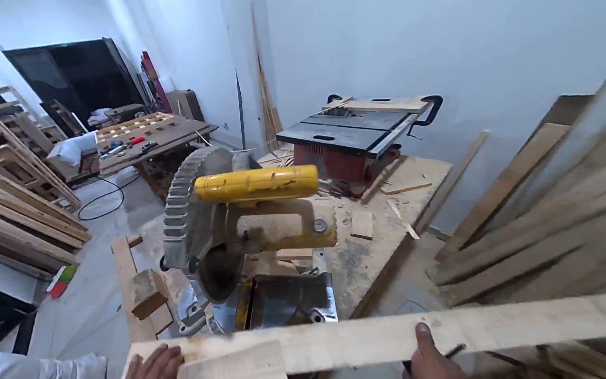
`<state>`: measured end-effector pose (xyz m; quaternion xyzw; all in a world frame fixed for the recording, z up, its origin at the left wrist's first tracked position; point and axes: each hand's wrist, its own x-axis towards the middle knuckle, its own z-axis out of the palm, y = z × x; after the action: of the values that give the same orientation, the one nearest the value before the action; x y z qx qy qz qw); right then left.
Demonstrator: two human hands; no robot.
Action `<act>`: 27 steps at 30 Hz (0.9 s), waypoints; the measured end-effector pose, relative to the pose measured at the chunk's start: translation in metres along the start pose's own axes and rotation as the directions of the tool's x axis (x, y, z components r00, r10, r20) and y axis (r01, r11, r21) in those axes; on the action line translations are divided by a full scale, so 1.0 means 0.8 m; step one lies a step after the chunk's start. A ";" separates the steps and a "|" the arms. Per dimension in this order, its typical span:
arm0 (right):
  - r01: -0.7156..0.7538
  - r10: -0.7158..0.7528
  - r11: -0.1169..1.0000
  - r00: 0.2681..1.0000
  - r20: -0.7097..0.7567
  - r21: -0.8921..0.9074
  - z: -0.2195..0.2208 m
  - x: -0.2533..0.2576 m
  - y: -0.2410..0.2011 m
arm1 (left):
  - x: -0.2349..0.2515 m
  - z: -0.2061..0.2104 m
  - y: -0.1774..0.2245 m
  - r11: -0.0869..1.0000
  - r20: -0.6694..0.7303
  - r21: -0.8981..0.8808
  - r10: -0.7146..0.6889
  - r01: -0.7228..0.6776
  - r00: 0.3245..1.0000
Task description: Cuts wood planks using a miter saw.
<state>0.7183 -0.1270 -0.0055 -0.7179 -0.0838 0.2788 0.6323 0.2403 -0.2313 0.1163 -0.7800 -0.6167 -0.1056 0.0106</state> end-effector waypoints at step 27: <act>0.042 -0.107 0.971 0.957 -0.270 -0.236 0.132 -0.014 0.026 | 0.198 0.100 -0.228 0.924 0.323 -0.167 -0.278 0.344 0.905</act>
<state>0.6510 -0.0454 -0.0268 -0.8143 -0.0517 0.1386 0.5613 0.1112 -0.0243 0.0456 -0.6741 -0.7130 -0.0566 -0.1843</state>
